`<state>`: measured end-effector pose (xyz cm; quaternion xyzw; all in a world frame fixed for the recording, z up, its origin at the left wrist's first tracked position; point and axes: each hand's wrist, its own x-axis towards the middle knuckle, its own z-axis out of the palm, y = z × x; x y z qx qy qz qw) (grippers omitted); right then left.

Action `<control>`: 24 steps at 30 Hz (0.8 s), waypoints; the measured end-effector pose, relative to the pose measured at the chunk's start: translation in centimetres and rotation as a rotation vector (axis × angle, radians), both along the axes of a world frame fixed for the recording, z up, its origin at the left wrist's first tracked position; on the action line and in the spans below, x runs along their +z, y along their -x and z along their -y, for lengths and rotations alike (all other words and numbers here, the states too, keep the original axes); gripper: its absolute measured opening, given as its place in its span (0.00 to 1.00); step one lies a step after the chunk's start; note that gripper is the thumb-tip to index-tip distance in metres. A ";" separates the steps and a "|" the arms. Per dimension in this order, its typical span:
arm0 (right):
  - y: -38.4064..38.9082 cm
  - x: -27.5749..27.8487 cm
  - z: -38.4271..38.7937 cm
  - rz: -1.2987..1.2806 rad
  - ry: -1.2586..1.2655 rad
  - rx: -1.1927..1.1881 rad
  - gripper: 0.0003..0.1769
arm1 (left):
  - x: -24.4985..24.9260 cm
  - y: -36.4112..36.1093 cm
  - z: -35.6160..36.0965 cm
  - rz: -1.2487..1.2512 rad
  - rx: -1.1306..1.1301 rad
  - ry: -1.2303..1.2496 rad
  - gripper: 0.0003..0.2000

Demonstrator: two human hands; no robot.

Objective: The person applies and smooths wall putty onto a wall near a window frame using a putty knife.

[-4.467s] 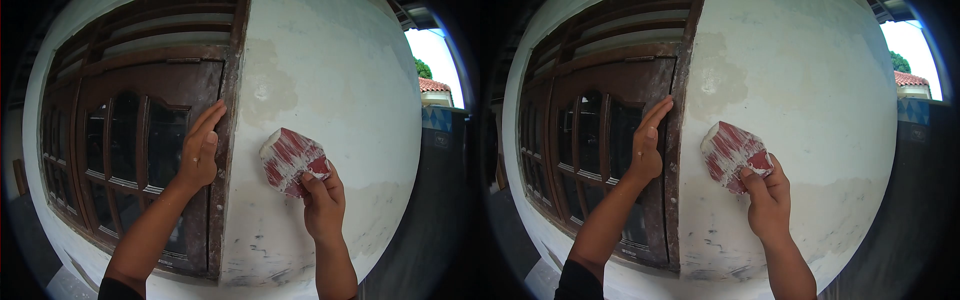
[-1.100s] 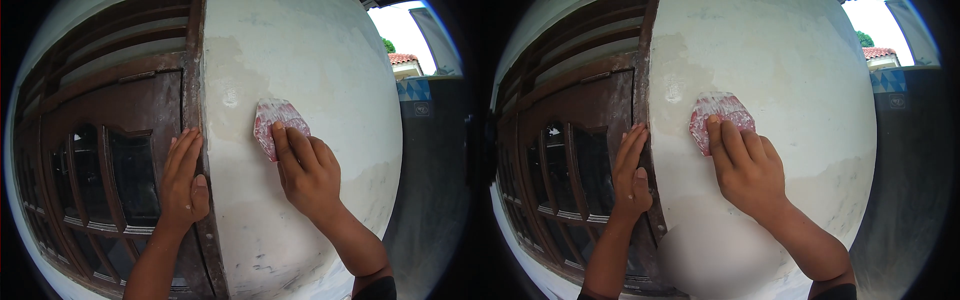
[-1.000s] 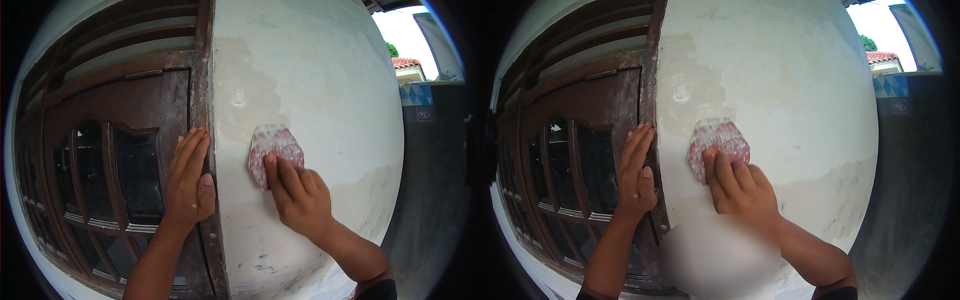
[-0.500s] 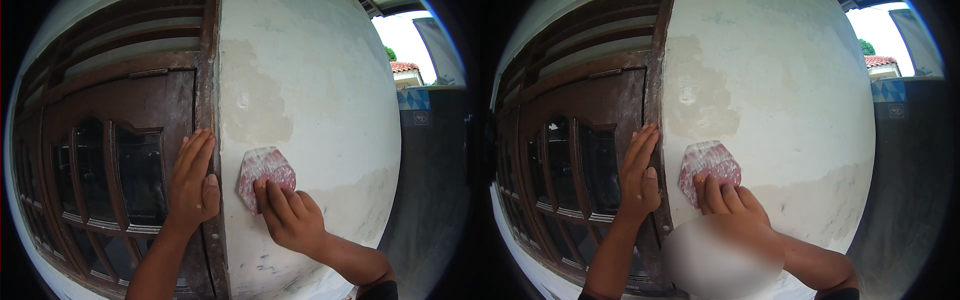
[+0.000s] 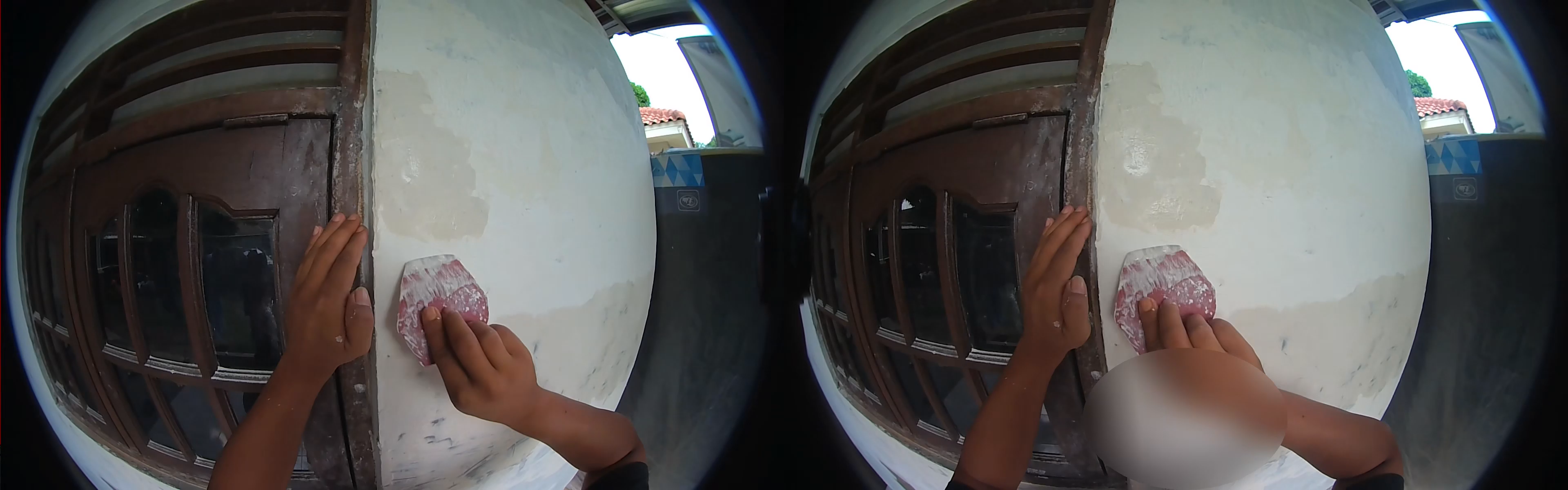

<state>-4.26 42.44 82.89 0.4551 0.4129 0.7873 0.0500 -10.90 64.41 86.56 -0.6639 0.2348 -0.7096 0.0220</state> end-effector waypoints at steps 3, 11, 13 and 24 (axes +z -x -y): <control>0.7 1.2 1.1 0.004 -0.087 0.070 0.22 | -0.1 -0.1 -0.1 0.012 0.001 -0.001 0.26; -1.7 10.6 -0.9 0.049 -0.200 0.129 0.30 | -0.1 -0.4 -0.2 0.016 -0.004 0.005 0.26; -1.3 12.1 -1.5 0.054 -0.211 0.114 0.28 | -0.1 -0.3 -0.2 0.009 0.002 0.002 0.26; -1.0 6.1 -0.8 0.096 -0.042 0.069 0.24 | -0.1 -0.2 -0.3 0.010 -0.005 0.001 0.26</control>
